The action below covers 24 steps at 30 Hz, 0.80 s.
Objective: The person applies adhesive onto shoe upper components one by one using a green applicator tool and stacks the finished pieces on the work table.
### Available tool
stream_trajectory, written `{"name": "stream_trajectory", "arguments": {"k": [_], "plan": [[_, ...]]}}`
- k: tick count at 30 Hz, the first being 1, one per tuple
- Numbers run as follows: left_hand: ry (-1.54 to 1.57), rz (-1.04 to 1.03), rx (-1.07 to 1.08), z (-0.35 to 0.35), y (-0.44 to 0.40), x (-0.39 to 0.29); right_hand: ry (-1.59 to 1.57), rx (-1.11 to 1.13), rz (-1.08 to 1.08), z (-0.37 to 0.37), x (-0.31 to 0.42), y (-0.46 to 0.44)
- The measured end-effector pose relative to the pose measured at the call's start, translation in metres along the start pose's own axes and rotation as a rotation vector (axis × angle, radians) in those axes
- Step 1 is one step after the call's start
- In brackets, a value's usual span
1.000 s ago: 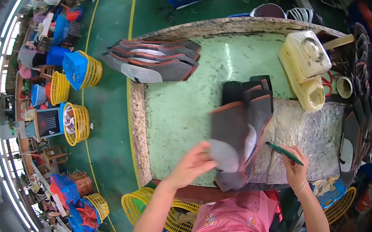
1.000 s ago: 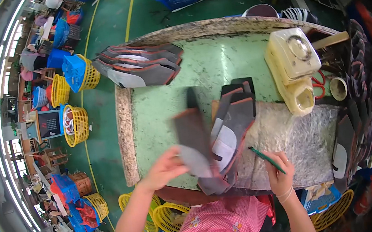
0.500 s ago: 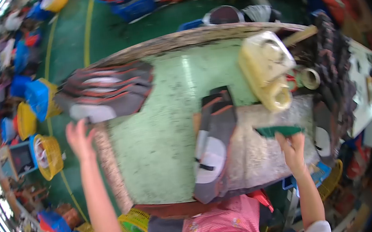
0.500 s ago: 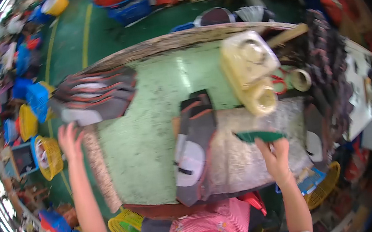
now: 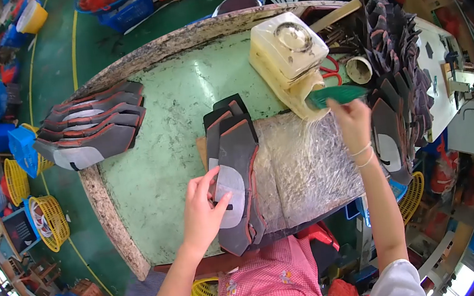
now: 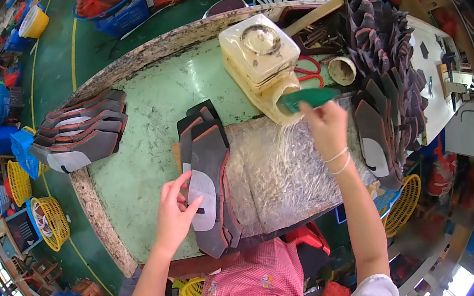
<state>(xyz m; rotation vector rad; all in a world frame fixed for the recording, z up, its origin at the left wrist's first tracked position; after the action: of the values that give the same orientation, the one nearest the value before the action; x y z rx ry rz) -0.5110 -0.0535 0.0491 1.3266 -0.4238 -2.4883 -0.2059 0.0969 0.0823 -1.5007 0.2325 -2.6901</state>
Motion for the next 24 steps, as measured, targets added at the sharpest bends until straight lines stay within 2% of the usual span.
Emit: {"name": "stream_trajectory", "arguments": {"k": [2, 3, 5, 6, 7, 8, 10, 11, 12, 14, 15, 16, 18, 20, 22, 24], "plan": [[-0.056, -0.026, -0.025, -0.002, 0.002, 0.003, -0.338, -0.103, -0.147, 0.007, -0.014, 0.008], [-0.094, -0.064, -0.047, -0.004, 0.003, 0.002, -0.381, -0.078, -0.206, -0.005, -0.015, 0.029], [-0.068, -0.062, -0.063, -0.007, 0.003, 0.005, -0.343, 0.274, -0.161, -0.048, 0.006, 0.072], [-0.043, -0.058, -0.083, -0.008, 0.004, 0.006, -0.266, 0.583, -0.321, -0.068, 0.014, 0.088], [-0.049, -0.052, -0.082, -0.008, 0.005, 0.006, -0.224, 0.502, -0.211, -0.074, 0.023, 0.086], [-0.046, -0.048, -0.078, -0.009, 0.005, 0.006, -0.232, 0.504, -0.215, -0.077, 0.020, 0.087], [-0.053, -0.043, -0.085, -0.008, 0.003, 0.007, -0.176, 0.235, -0.107, -0.070, 0.018, 0.080], [-0.031, -0.048, -0.092, -0.009, 0.002, 0.007, -0.157, 0.443, -0.128, -0.076, 0.024, 0.094], [-0.008, -0.043, -0.093, -0.011, 0.005, 0.009, -0.166, 0.451, -0.137, -0.074, 0.028, 0.095], [-0.008, -0.035, -0.090, -0.011, 0.005, 0.011, -0.081, 0.428, -0.101, -0.070, 0.034, 0.087], [0.001, -0.043, -0.097, -0.012, 0.004, 0.011, -0.131, 0.238, -0.127, -0.068, 0.035, 0.071], [-0.002, -0.033, -0.102, -0.012, 0.005, 0.012, -0.137, 0.248, -0.128, -0.071, 0.031, 0.079], [-0.006, -0.049, -0.106, -0.012, 0.004, 0.012, -0.266, 0.443, -0.165, -0.090, 0.019, 0.109], [-0.004, -0.058, -0.119, -0.012, 0.001, 0.014, -0.323, 0.535, -0.100, -0.084, 0.027, 0.151], [-0.009, -0.057, -0.120, -0.014, 0.006, 0.019, -0.113, 0.840, 0.189, -0.087, 0.049, 0.192], [0.093, -0.057, -0.149, -0.014, 0.003, 0.020, -0.073, 0.892, 0.237, -0.086, 0.055, 0.190]]}}
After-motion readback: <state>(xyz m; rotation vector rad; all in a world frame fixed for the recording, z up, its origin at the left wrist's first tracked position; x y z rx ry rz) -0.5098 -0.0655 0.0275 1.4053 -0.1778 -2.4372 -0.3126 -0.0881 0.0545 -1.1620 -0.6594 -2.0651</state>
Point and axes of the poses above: each hand's wrist, its own y-axis away from the middle knuckle, its own z-axis out of the back of the hand, x = y × z, the point moved 6 cm from there along -y, towards the middle knuckle, and after that the axes turned 7 degrees about -y, right-handed, at the moved point
